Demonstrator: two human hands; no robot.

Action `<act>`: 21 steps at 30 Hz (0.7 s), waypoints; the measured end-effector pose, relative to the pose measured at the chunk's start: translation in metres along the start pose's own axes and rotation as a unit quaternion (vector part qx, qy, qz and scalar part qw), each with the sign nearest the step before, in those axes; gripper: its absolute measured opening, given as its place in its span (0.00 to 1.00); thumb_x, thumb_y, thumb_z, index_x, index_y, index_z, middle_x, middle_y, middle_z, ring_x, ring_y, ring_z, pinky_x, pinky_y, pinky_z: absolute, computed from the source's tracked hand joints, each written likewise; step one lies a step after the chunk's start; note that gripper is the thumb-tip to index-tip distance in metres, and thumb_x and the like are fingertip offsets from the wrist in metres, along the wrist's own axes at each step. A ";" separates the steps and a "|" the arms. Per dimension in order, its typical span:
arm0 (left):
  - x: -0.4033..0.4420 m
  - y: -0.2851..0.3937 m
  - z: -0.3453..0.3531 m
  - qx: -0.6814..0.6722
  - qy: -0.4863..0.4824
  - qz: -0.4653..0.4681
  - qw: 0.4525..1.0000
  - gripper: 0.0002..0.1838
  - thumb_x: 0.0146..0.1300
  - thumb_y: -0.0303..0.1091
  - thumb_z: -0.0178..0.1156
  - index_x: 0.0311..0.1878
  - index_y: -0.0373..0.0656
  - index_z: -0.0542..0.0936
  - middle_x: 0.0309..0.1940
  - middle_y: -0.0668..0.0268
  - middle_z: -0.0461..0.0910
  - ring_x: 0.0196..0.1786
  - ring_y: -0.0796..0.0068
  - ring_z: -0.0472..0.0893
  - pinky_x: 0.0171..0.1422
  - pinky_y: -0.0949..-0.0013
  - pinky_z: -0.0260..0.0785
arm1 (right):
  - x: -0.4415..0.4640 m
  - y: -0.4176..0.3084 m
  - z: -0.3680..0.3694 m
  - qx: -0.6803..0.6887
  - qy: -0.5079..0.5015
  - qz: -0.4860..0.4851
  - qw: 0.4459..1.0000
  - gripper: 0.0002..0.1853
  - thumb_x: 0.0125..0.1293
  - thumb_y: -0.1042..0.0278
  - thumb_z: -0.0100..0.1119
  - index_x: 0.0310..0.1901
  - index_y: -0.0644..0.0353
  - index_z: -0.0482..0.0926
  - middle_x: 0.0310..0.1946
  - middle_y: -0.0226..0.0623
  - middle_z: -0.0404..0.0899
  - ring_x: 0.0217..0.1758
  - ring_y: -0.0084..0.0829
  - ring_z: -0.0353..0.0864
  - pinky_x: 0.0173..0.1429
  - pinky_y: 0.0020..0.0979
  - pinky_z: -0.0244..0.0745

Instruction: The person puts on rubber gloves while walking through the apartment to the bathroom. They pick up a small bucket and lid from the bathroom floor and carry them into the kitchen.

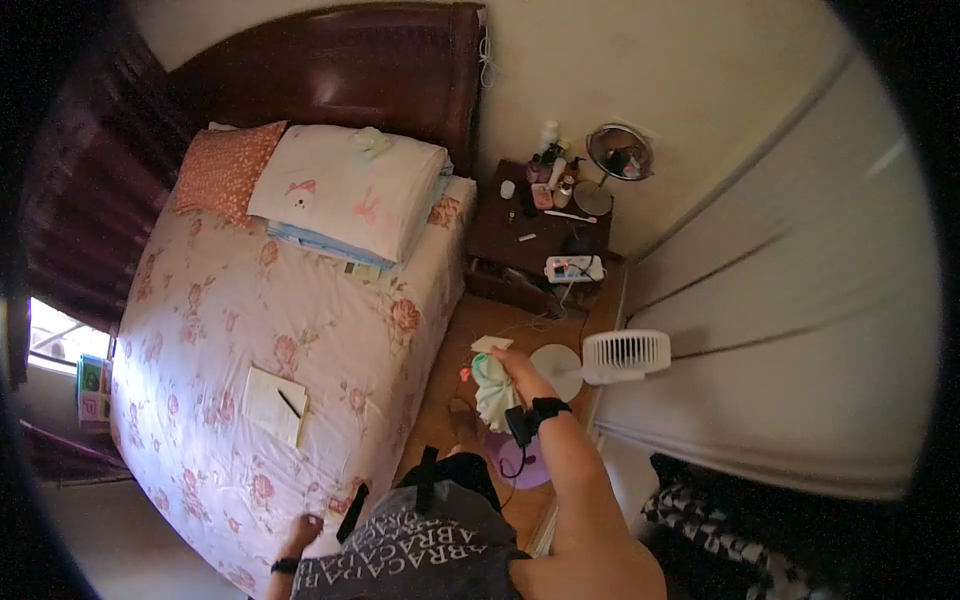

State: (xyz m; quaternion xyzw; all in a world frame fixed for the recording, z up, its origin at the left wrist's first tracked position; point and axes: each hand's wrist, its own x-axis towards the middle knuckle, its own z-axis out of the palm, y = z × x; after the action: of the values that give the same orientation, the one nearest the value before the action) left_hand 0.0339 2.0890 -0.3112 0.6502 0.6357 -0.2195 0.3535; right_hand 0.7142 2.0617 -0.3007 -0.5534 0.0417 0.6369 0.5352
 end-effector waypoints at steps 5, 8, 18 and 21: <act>-0.035 0.022 0.010 -0.167 -0.140 -0.160 0.963 0.14 0.65 0.40 0.61 0.43 0.39 0.85 0.23 0.64 0.85 0.25 0.78 0.82 0.29 0.72 0.74 | 0.165 -0.062 -0.059 0.018 0.103 0.038 0.994 0.18 0.71 0.55 0.61 0.48 0.64 0.81 0.40 0.38 0.85 0.36 0.35 0.84 0.40 0.38 0.80; -0.019 -0.002 0.042 -0.299 -0.172 -0.198 0.918 0.18 0.70 0.43 0.62 0.50 0.35 0.80 0.29 0.60 0.86 0.27 0.74 0.82 0.32 0.70 0.76 | 0.244 -0.080 -0.088 -0.010 0.139 0.052 0.989 0.24 0.71 0.51 0.61 0.55 0.66 0.78 0.46 0.42 0.83 0.43 0.38 0.83 0.45 0.41 0.79; -0.018 0.137 -0.012 -0.256 -0.081 -0.138 0.953 0.17 0.73 0.44 0.57 0.43 0.37 0.82 0.27 0.66 0.82 0.30 0.75 0.80 0.36 0.69 0.74 | 0.361 -0.012 -0.182 -0.164 0.247 0.094 0.950 0.23 0.75 0.54 0.50 0.52 0.72 0.78 0.39 0.46 0.83 0.41 0.42 0.81 0.44 0.41 0.75; -0.018 0.172 -0.039 -0.157 -0.061 -0.147 0.975 0.18 0.73 0.45 0.56 0.35 0.41 0.83 0.23 0.67 0.80 0.28 0.77 0.79 0.34 0.67 0.72 | 0.256 -0.033 -0.047 -0.101 0.019 0.206 0.973 0.23 0.77 0.54 0.40 0.41 0.62 0.84 0.28 0.36 0.81 0.28 0.31 0.78 0.33 0.38 0.73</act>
State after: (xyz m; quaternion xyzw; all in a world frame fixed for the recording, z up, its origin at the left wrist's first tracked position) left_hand 0.1947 2.1162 -0.2413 0.4714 0.7283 -0.2061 0.4527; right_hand 0.8169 2.2083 -0.4924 -0.5961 0.1006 0.7236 0.3331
